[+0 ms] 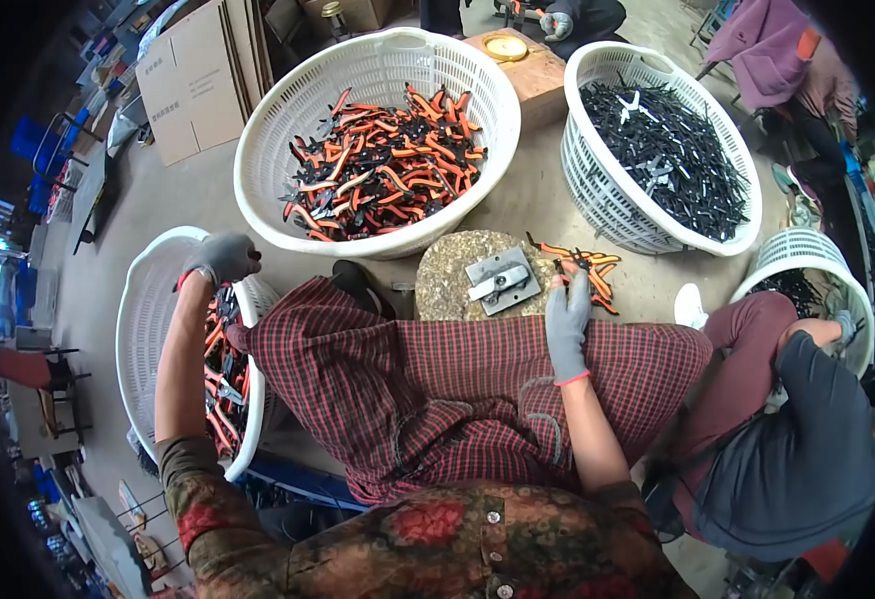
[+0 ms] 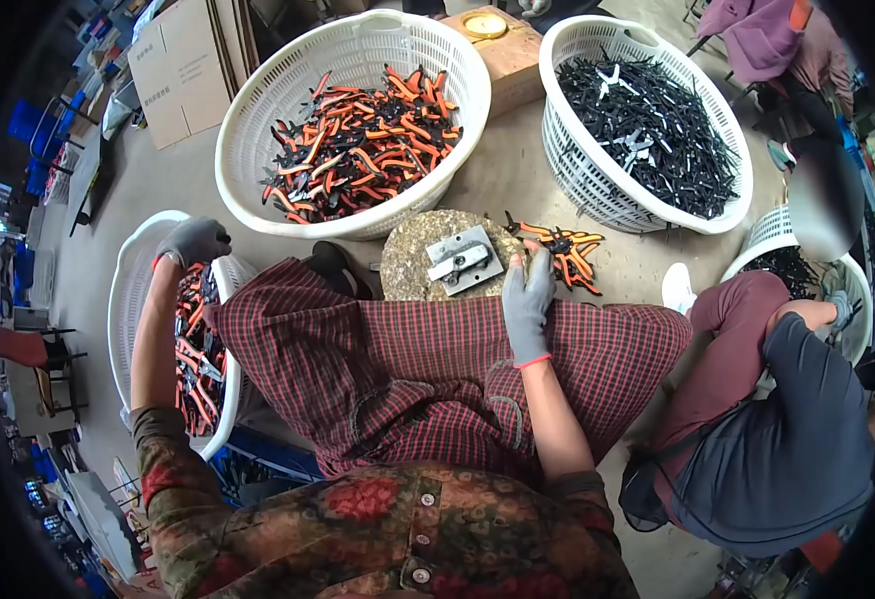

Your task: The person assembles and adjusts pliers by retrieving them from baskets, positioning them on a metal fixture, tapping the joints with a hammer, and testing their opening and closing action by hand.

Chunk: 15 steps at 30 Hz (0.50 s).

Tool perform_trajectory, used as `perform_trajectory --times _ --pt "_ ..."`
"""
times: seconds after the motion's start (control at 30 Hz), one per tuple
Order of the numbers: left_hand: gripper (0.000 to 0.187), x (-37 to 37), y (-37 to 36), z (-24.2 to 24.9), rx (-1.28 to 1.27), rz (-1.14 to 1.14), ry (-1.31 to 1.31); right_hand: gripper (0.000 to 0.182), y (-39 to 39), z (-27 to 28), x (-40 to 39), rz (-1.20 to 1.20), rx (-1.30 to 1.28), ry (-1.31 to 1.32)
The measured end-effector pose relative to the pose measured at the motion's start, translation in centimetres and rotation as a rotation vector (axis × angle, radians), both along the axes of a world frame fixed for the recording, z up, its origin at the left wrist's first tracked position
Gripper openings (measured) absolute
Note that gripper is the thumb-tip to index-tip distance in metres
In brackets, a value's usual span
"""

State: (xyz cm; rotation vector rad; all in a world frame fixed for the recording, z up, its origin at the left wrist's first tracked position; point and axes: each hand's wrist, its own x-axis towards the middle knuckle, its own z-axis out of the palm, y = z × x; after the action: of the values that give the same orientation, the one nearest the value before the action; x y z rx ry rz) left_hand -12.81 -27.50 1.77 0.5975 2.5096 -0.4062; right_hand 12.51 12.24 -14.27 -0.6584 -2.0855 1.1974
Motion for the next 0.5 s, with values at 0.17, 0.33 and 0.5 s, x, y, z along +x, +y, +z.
perform_trajectory --times 0.17,0.33,0.5 --pt "0.034 -3.5 -2.8 -0.8 0.176 0.210 -0.011 0.028 -3.1 -2.6 -1.7 -0.019 0.333 -0.124" --pt "0.050 -8.9 9.9 -12.8 0.947 0.778 -0.496 0.029 -3.2 -2.0 -1.8 -0.005 0.279 -0.135" --pt "0.067 -9.8 21.2 -23.4 0.963 1.320 -0.993 0.027 -3.2 -1.8 -1.9 -0.004 0.274 -0.152"
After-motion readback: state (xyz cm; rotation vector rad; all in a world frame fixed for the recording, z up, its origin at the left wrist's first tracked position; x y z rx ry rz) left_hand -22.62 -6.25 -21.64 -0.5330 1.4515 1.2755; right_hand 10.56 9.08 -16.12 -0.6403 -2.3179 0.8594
